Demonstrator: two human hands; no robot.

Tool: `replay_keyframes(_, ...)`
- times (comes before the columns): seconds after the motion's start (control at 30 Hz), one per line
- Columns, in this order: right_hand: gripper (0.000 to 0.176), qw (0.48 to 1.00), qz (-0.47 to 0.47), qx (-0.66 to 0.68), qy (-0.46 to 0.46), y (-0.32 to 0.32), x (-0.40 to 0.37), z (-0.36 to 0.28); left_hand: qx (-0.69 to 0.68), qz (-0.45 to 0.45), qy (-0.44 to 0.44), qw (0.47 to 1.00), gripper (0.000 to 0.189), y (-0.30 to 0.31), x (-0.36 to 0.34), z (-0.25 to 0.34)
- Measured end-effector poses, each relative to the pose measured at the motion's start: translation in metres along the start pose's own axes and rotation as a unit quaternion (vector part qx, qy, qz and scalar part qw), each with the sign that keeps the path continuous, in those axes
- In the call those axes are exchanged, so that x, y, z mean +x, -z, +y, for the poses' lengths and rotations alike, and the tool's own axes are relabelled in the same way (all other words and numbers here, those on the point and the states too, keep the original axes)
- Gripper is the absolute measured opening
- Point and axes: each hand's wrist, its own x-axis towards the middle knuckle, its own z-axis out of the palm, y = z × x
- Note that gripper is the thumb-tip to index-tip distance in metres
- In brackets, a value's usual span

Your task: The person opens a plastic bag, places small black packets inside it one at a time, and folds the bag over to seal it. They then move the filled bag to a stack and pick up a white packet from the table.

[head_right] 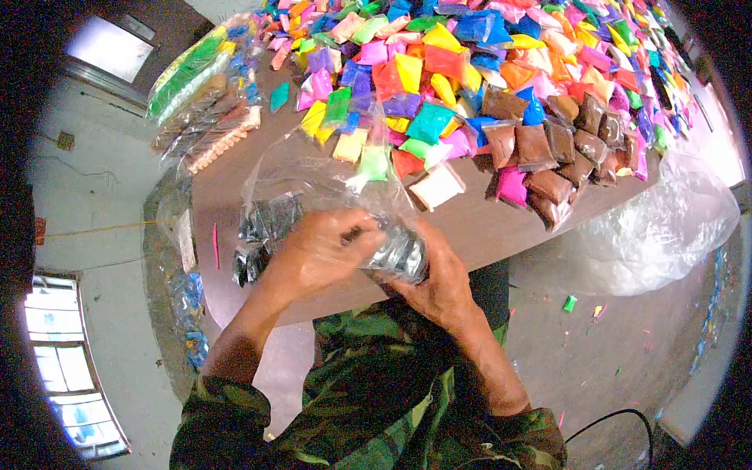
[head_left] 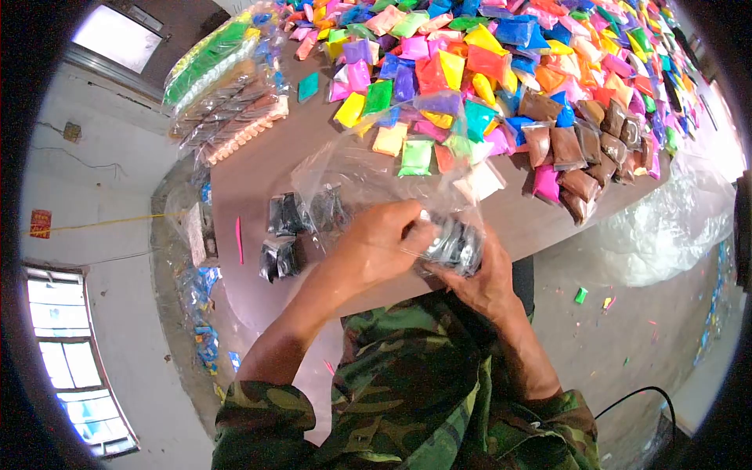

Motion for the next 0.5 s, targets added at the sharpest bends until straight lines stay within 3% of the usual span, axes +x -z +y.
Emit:
replay_keyframes(0.2, 0.081, 0.998, -0.013, 0.038, -0.043, 0.0, 0.002, -0.003, -0.098, 0.059, -0.004, 0.993, 0.016, 0.051, -0.038, 0.025)
replay_keyframes(0.33, 0.078, 0.998, -0.015, 0.005, -0.057, 0.0, 0.0, -0.002, -0.226, 0.121, -0.002, 0.967, 0.016, 0.082, -0.101, -0.009)
replay_keyframes(0.43, 0.074, 0.999, 0.014, 0.016, -0.049, -0.005, -0.006, 0.008, -0.142, 0.234, 0.201, 0.941, 0.019, 0.095, -0.134, -0.069)
replay_keyframes(0.5, 0.076, 0.998, 0.012, 0.019, -0.052, -0.008, -0.006, 0.01, -0.054, 0.253, 0.236, 0.937, 0.024, 0.081, -0.152, -0.126)
